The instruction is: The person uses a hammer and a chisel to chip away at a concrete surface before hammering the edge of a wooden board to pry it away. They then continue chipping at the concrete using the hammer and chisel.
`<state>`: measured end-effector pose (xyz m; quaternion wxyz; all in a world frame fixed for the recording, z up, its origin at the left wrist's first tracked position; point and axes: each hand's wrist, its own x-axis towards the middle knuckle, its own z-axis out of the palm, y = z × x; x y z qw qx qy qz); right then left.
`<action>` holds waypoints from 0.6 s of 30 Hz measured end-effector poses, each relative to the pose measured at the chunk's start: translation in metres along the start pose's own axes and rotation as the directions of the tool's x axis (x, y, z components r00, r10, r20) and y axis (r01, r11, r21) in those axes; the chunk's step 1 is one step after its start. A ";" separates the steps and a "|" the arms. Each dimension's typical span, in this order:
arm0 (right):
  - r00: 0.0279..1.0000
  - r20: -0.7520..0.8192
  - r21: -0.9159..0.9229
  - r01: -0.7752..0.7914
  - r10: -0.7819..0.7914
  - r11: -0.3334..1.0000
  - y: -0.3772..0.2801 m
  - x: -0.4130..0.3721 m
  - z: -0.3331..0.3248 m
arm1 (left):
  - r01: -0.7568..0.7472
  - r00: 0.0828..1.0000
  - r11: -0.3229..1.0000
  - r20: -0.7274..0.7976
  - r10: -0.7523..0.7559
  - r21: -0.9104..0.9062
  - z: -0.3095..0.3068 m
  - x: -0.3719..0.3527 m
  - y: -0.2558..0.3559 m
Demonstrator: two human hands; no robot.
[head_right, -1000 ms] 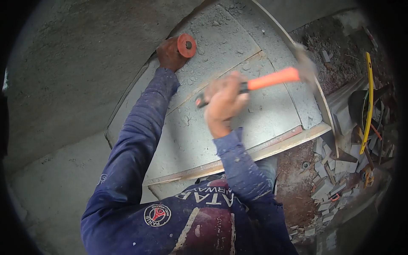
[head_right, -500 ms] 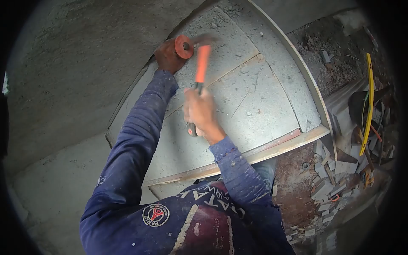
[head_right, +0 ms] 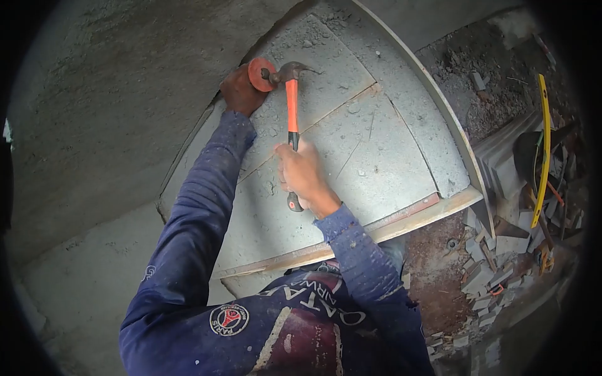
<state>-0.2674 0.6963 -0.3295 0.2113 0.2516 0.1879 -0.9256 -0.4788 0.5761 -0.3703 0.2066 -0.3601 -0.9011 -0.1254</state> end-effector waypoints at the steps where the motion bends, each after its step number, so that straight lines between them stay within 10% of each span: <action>1: 0.974 -0.094 -0.027 0.203 -0.205 0.979 -0.029 -0.022 0.002 | 0.027 1.000 1.000 0.004 -0.027 0.003 0.004 -0.005 -0.001; 5: 0.661 -0.232 0.018 0.736 -0.714 0.676 -0.094 -0.050 0.011 | 0.063 0.997 0.997 0.041 -0.065 0.055 0.002 -0.004 0.000; 7: 0.277 -0.404 0.059 0.959 -0.872 0.277 -0.085 -0.031 0.004 | 0.029 1.000 0.999 0.002 -0.029 0.046 0.005 -0.008 -0.003; 9: 0.558 -0.458 0.156 0.817 -0.692 0.555 -0.010 0.004 0.034 | 0.033 0.999 0.999 0.010 -0.034 0.041 0.003 -0.006 -0.004; 10: 0.940 -0.177 0.022 0.301 -0.292 0.954 0.018 0.007 0.017 | 0.038 0.999 0.999 0.028 -0.039 0.029 0.002 -0.007 -0.002; 11: 0.978 -0.110 -0.058 0.174 -0.180 0.983 0.016 -0.003 0.014 | 0.029 0.999 0.999 0.027 -0.030 0.024 -0.001 -0.007 0.002; 12: 0.996 -0.050 -0.146 0.061 -0.069 0.987 0.006 -0.008 0.013 | 0.029 0.998 0.999 0.046 -0.030 0.021 -0.002 -0.003 0.004; 18: 0.682 -0.134 0.021 0.727 -0.719 0.686 -0.093 -0.051 0.015 | 0.079 0.995 0.995 0.055 -0.082 0.060 0.003 -0.007 -0.001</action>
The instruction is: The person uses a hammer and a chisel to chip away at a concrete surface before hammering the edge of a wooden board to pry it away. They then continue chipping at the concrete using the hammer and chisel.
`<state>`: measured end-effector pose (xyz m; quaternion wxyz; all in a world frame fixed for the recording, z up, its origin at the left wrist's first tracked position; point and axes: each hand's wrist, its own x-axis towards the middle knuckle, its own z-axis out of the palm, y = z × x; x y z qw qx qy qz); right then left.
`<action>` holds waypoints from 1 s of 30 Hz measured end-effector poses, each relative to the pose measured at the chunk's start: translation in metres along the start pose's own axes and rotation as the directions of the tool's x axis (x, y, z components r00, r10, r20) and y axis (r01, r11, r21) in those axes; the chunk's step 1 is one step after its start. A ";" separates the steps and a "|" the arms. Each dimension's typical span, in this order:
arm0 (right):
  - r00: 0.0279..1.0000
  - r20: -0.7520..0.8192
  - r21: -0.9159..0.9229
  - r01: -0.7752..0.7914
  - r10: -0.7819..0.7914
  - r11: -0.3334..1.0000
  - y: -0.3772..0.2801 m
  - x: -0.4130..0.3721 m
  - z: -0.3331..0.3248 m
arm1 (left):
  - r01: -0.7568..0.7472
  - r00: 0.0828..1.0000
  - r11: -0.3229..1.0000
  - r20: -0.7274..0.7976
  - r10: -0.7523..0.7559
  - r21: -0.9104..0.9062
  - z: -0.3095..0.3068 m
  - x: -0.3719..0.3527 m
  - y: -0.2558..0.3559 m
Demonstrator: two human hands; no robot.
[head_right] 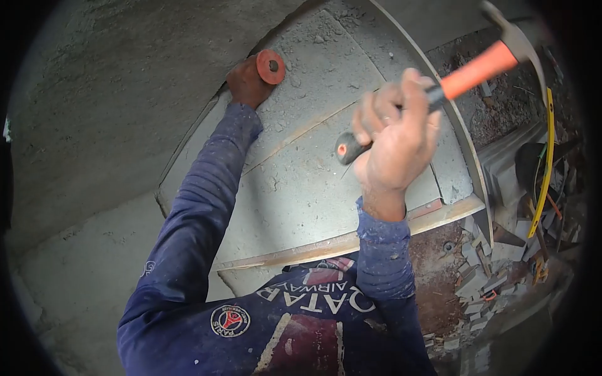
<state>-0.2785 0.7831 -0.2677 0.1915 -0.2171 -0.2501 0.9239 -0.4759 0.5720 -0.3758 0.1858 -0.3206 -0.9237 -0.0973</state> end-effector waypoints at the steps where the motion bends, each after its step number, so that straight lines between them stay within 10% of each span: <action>1: 0.972 -0.150 0.099 0.196 -0.180 0.976 0.006 0.010 0.001 | -0.006 1.000 1.000 -0.001 0.006 0.009 0.000 0.000 0.000; 2: 0.889 -0.315 0.164 0.395 -0.332 0.904 0.012 0.014 -0.001 | -0.005 1.000 1.000 -0.002 0.005 0.013 -0.002 0.000 -0.001; 4: 0.952 -0.291 0.216 0.158 -0.090 0.964 0.090 -0.015 0.010 | -0.019 1.000 1.000 -0.021 0.019 -0.024 0.000 0.000 -0.001; 5: 0.923 -0.135 0.068 -0.354 0.360 0.933 0.118 -0.036 0.004 | -0.028 0.999 0.999 -0.026 0.027 -0.027 0.000 0.002 -0.001; 7: 0.713 0.018 -0.182 -0.687 0.701 0.704 0.102 -0.038 -0.011 | -0.001 0.998 1.000 0.066 0.002 -0.011 -0.002 0.002 -0.002; 12: 0.999 -0.025 -0.022 -0.035 0.034 0.999 -0.008 -0.008 -0.009 | 0.025 1.000 1.000 0.008 -0.025 0.015 0.002 -0.001 -0.003; 16: 0.869 -0.383 0.139 0.389 -0.313 0.911 0.014 0.010 0.003 | -0.009 1.000 1.000 -0.012 0.010 0.011 0.001 -0.001 -0.003; 17: 0.906 -0.337 0.224 0.343 -0.257 0.912 0.068 -0.002 0.002 | -0.009 1.000 1.000 -0.012 0.010 0.011 0.002 0.000 -0.002; 18: 0.970 -0.218 0.117 -0.083 0.107 0.990 0.102 -0.029 0.009 | -0.013 1.000 1.000 -0.017 0.014 0.013 -0.001 0.003 0.000; 19: 0.755 0.007 -0.100 -0.651 0.655 0.752 0.111 -0.038 -0.002 | -0.006 1.000 1.000 0.013 0.007 -0.016 -0.005 0.002 0.003; 20: 0.733 0.005 -0.271 -0.654 0.681 0.706 0.109 -0.040 0.000 | 0.000 0.999 0.999 0.041 0.002 -0.045 -0.007 0.003 0.004; 28: 0.982 0.034 -0.004 0.187 -0.187 0.982 0.005 0.006 -0.001 | 0.013 1.000 1.000 -0.012 -0.013 0.017 0.001 -0.002 -0.003; 30: 0.915 -0.287 0.185 0.343 -0.284 0.921 0.030 0.006 0.001 | 0.031 0.999 1.000 0.019 -0.031 0.001 -0.001 0.000 0.000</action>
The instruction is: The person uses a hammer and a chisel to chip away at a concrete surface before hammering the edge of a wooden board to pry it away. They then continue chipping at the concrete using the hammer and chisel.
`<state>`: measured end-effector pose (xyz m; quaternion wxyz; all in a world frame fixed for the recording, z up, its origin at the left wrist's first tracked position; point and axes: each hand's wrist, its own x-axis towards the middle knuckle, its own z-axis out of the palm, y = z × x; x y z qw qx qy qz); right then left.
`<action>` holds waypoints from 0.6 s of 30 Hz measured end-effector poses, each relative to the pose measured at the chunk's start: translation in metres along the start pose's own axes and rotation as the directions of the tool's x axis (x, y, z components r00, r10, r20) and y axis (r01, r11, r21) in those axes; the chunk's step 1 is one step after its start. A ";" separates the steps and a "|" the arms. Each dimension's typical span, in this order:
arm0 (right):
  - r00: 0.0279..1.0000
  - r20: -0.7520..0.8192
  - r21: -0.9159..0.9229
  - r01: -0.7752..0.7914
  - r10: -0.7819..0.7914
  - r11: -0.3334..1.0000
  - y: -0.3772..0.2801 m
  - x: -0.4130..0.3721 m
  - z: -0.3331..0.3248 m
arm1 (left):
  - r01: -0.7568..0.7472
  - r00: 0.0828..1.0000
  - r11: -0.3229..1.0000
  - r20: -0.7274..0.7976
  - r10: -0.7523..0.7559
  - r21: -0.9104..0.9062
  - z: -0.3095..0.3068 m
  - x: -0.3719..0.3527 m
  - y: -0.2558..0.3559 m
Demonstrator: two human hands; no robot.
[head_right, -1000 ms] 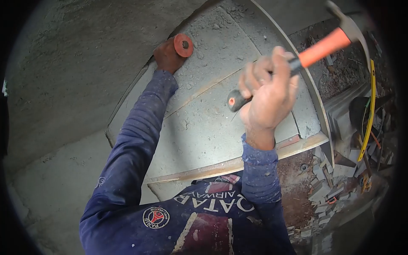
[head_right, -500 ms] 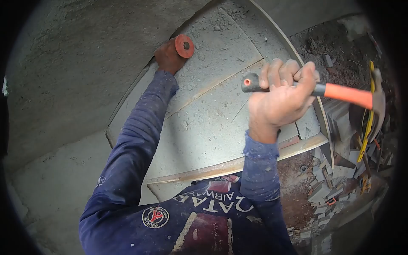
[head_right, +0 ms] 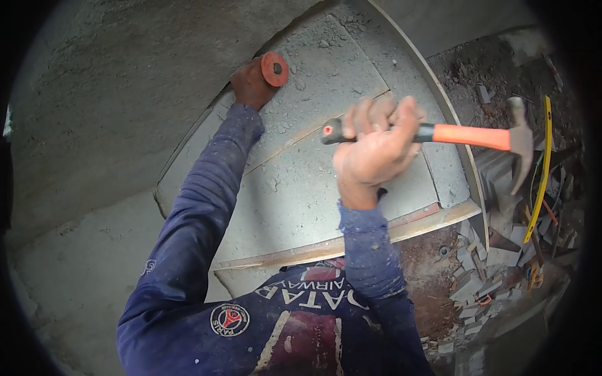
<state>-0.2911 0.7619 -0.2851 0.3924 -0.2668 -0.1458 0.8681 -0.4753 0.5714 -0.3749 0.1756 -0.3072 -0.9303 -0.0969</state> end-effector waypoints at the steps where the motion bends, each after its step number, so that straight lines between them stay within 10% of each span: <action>1: 0.998 -0.026 -0.021 -0.064 0.064 0.998 0.028 -0.020 -0.010 | 0.005 1.000 1.000 0.001 -0.005 0.002 -0.001 -0.002 0.000; 3: 0.755 0.026 -0.359 -0.604 0.655 0.711 0.058 -0.062 -0.030 | 0.002 1.000 1.000 -0.010 -0.002 -0.014 -0.001 -0.001 0.000; 5: 0.385 -0.036 -0.529 -0.790 0.922 0.309 0.053 -0.066 -0.046 | -0.003 1.000 0.999 0.031 0.005 -0.052 -0.010 -0.002 0.005; 18: 0.854 0.123 -0.476 -0.396 0.505 0.785 -0.040 -0.025 -0.029 | -0.234 0.947 0.919 0.138 0.289 -0.316 -0.045 -0.039 -0.014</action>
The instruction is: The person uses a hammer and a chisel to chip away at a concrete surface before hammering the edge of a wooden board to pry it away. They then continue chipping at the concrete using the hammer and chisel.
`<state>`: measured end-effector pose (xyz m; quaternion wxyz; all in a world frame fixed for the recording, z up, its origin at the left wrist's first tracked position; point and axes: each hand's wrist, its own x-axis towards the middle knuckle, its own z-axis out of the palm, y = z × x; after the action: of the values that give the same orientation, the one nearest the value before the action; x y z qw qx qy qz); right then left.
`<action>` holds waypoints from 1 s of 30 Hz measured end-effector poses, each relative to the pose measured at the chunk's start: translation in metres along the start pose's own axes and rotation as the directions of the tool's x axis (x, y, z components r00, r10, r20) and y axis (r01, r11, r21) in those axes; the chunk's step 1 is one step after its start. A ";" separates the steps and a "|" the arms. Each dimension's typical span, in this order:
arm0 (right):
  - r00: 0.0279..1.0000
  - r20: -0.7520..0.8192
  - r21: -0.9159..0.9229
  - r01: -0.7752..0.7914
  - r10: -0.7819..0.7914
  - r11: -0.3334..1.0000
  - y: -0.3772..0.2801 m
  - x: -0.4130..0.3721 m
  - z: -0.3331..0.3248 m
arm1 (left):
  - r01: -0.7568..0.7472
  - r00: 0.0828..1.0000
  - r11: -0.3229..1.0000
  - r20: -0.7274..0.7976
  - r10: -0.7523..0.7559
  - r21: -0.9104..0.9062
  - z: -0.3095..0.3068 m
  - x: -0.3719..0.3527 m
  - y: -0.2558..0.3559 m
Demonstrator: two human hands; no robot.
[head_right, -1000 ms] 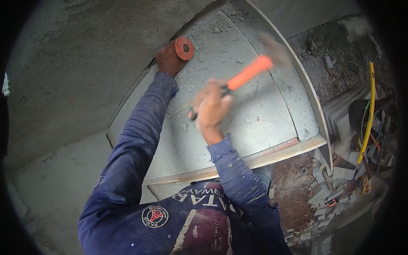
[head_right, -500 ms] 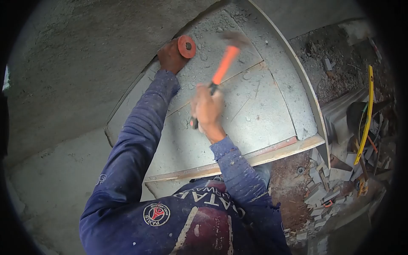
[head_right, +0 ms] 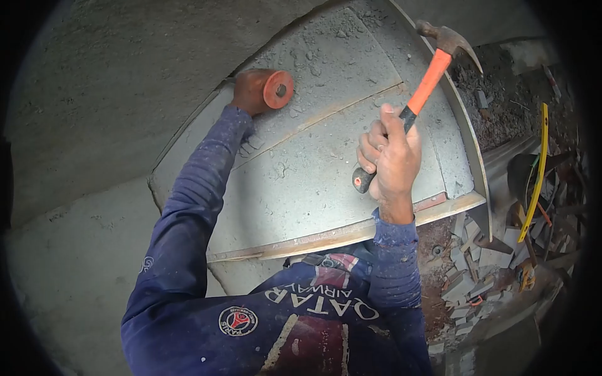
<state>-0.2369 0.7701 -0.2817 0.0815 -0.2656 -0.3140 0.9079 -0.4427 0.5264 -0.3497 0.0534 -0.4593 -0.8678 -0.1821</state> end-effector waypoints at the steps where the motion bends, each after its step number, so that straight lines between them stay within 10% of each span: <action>1: 0.999 -0.011 -0.003 0.035 -0.035 0.999 0.002 -0.002 -0.002 | 0.005 1.000 1.000 0.012 -0.005 0.007 -0.002 0.001 -0.007; 9: 0.972 -0.201 0.380 0.193 -0.122 0.905 0.103 -0.025 0.056 | -0.050 0.997 0.998 -0.055 0.053 0.047 0.009 0.000 -0.015; 14: 0.845 0.102 0.002 -0.528 0.525 0.849 0.143 -0.044 0.060 | -0.064 0.992 0.998 -0.110 0.066 0.023 0.010 -0.002 -0.014; 20: 0.932 -0.206 0.254 0.345 -0.298 0.904 0.024 -0.012 0.027 | -0.116 0.980 0.988 -0.153 0.130 0.097 0.013 -0.002 -0.018; 23: 0.901 -0.374 0.458 0.384 -0.218 0.802 0.082 -0.013 0.054 | -0.105 0.980 0.988 -0.160 0.123 0.116 0.008 0.000 -0.012; 25: 0.963 -0.060 0.149 -0.252 0.263 0.956 0.164 -0.044 0.059 | -0.097 0.987 0.991 -0.122 0.109 0.096 0.007 -0.001 -0.010; 26: 0.797 0.070 0.054 -0.604 0.601 0.795 0.166 -0.048 0.055 | -0.084 0.992 0.994 -0.084 0.091 0.076 0.007 -0.001 -0.010; 30: 0.980 -0.027 0.140 -0.191 0.197 0.972 0.086 -0.031 0.053 | -0.088 0.979 0.993 -0.179 0.101 0.080 0.017 -0.005 -0.019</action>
<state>-0.2371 0.6641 -0.2860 0.0167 -0.3069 -0.2219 0.9254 -0.4543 0.5185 -0.3719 0.1577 -0.4792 -0.8424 -0.1892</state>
